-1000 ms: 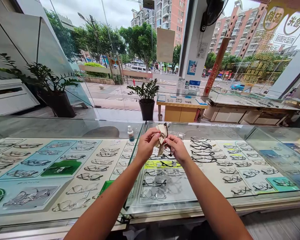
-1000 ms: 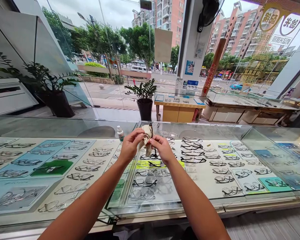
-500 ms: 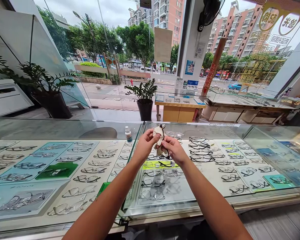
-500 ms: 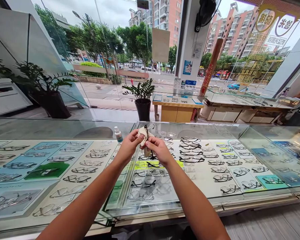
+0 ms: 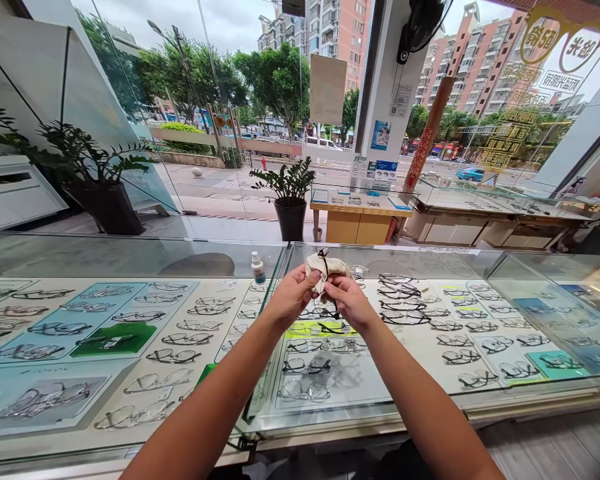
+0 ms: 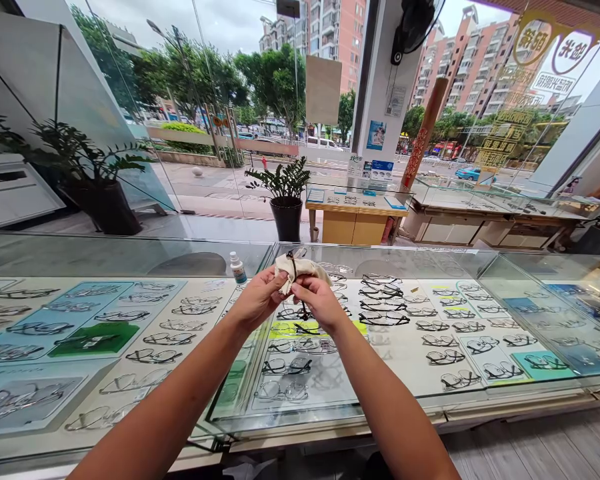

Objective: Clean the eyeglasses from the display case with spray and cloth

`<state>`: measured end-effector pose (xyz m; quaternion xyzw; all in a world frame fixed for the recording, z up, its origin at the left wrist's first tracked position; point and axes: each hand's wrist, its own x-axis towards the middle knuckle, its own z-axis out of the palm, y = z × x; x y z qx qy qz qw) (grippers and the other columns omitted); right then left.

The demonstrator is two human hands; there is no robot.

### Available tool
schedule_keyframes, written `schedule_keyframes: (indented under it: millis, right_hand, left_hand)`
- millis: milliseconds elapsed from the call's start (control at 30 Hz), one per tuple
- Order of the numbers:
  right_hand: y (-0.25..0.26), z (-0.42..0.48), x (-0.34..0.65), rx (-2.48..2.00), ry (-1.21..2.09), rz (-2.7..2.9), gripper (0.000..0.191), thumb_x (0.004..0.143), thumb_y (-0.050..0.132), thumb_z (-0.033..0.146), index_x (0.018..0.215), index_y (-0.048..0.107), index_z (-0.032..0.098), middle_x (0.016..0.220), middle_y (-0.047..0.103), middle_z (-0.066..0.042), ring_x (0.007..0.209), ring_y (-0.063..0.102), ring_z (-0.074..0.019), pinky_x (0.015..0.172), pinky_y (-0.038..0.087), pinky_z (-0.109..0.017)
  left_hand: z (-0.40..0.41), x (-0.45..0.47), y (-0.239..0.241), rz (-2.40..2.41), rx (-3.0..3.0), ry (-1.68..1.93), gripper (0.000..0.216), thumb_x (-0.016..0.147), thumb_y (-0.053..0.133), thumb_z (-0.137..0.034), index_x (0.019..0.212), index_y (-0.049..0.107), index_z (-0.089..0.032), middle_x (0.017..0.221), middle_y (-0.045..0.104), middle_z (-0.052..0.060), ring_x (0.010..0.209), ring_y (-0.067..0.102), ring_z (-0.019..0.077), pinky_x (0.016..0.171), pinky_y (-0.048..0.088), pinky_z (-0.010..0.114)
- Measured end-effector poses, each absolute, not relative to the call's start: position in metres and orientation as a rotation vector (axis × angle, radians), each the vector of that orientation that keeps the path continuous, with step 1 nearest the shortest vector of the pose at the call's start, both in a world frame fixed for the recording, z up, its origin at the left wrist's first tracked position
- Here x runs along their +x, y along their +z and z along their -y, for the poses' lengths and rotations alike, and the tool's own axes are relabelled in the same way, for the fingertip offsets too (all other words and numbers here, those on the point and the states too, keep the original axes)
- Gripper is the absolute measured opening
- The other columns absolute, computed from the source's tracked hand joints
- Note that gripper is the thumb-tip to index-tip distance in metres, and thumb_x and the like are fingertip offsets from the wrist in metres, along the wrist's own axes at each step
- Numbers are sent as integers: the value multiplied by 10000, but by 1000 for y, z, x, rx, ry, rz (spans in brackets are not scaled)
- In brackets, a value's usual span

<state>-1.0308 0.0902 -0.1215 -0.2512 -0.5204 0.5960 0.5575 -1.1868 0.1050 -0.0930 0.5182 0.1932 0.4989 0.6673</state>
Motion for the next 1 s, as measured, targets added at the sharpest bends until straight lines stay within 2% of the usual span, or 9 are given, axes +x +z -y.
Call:
schedule_keyframes:
  millis: [200,367,500,667,733,867,1000]
  right_hand:
    - [-121,-88,-1031,-629,1397,1356,444,789,885,604,919,777,193,822,744,-47,815,646,-191,738,451,-316]
    - [-120,-86,-1031,-659,1407,1383,435,799,888,568,1001,796,194,823,773,-54,869,675,-208,756,456,-318]
    - [-117,-85,-1031,-651,1396,1347,409,796,885,570,915,799,188,851,786,-71,863,679,-210,735,459,-318]
    - [-114,-84,-1030,-655,1382,1230,416,751,914,582,829,784,194,847,764,-60,821,658,-192,709,454,-311]
    - [-115,-84,-1031,-656,1379,1265,439,753,905,604,858,787,194,817,758,-57,798,646,-191,703,450,-314]
    - [-115,-83,-1032,-703,1350,1386,492,778,876,634,980,794,193,810,765,-59,820,657,-207,727,450,-327]
    - [-115,-83,-1031,-737,1319,1392,483,787,855,649,918,790,188,816,769,-72,847,657,-217,738,451,-335]
  left_hand:
    - [-107,-1186,-95,-488,1195,1244,484,740,948,-513,909,706,-129,693,652,-2,499,496,77,445,376,208]
    - [-113,-1185,-100,-507,1205,1311,481,846,846,-589,798,666,-145,635,627,-3,442,485,82,407,353,217]
    - [-116,-1193,-95,-404,1249,1215,500,881,807,-617,827,672,-139,644,638,11,492,541,103,494,451,240]
    - [-114,-1198,-89,-357,1287,1128,462,793,936,-446,1041,686,-147,782,693,17,611,608,112,582,510,235]
    - [-112,-1196,-91,-378,1321,1152,449,786,940,-433,1015,669,-158,770,681,7,591,597,111,545,497,229]
    - [-111,-1190,-98,-444,1328,1281,443,821,892,-524,892,633,-171,684,608,-27,500,506,91,426,403,213]
    - [-114,-1191,-99,-471,1273,1314,496,837,848,-614,888,662,-156,681,614,-16,514,504,93,467,427,227]
